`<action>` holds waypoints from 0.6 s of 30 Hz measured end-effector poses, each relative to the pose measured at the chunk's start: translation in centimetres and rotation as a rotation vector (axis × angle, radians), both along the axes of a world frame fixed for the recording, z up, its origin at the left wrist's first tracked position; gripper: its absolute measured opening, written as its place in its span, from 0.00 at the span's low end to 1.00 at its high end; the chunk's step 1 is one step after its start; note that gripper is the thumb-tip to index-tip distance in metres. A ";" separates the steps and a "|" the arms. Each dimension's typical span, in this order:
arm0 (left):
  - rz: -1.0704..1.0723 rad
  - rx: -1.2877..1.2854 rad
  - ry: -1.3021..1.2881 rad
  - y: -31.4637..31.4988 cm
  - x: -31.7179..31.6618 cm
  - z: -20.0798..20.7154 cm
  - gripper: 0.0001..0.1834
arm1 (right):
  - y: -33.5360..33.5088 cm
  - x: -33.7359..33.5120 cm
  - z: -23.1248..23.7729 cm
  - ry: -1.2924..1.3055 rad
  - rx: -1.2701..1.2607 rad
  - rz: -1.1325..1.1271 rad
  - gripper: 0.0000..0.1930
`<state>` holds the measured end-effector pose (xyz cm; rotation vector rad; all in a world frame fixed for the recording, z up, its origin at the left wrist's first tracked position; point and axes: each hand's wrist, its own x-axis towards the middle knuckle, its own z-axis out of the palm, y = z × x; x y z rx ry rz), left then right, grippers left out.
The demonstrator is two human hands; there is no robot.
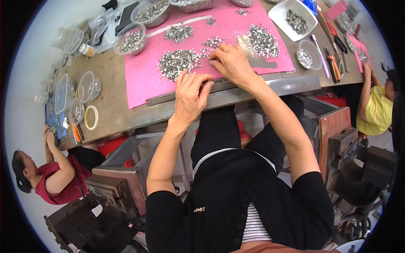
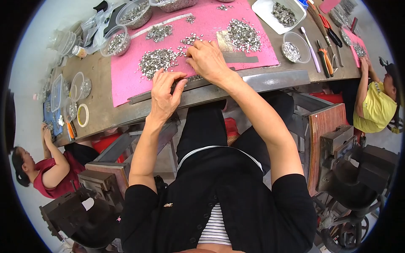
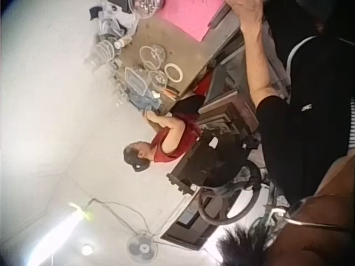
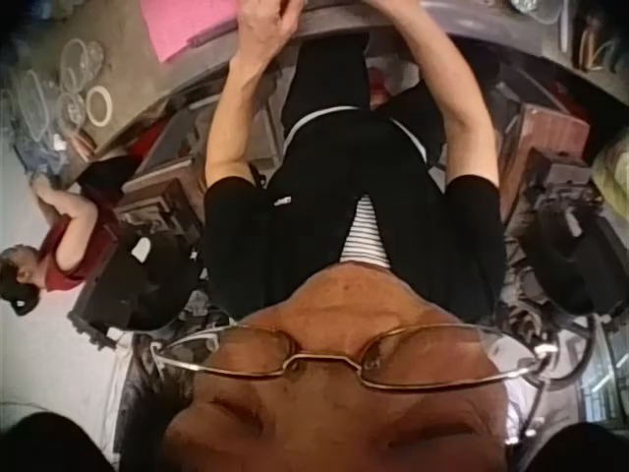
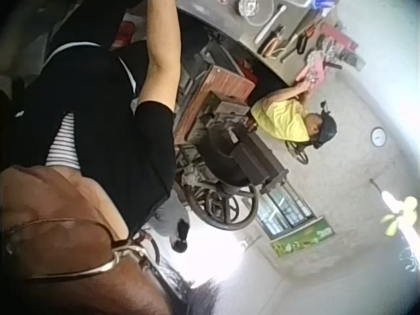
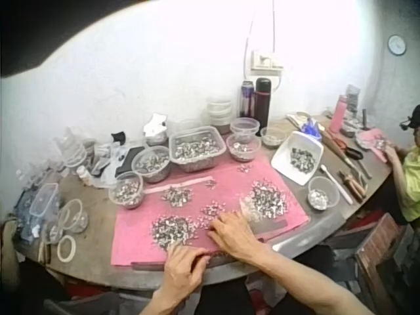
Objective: Sorting and placing small metal components into a guide and using a manual press for assembly.
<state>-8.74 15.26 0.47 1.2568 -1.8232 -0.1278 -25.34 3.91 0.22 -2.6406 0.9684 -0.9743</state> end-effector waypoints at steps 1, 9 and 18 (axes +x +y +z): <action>0.010 0.021 0.010 0.0 0.0 0.1 0.06 | -0.1 0.0 0.0 0.000 -0.002 0.000 0.07; 0.043 0.020 0.022 0.0 0.0 -0.2 0.06 | -0.3 0.2 0.1 -0.013 0.033 -0.017 0.06; 0.150 -0.007 -0.209 -4.2 0.9 0.9 0.04 | 0.2 0.8 0.8 0.092 0.033 -0.119 0.06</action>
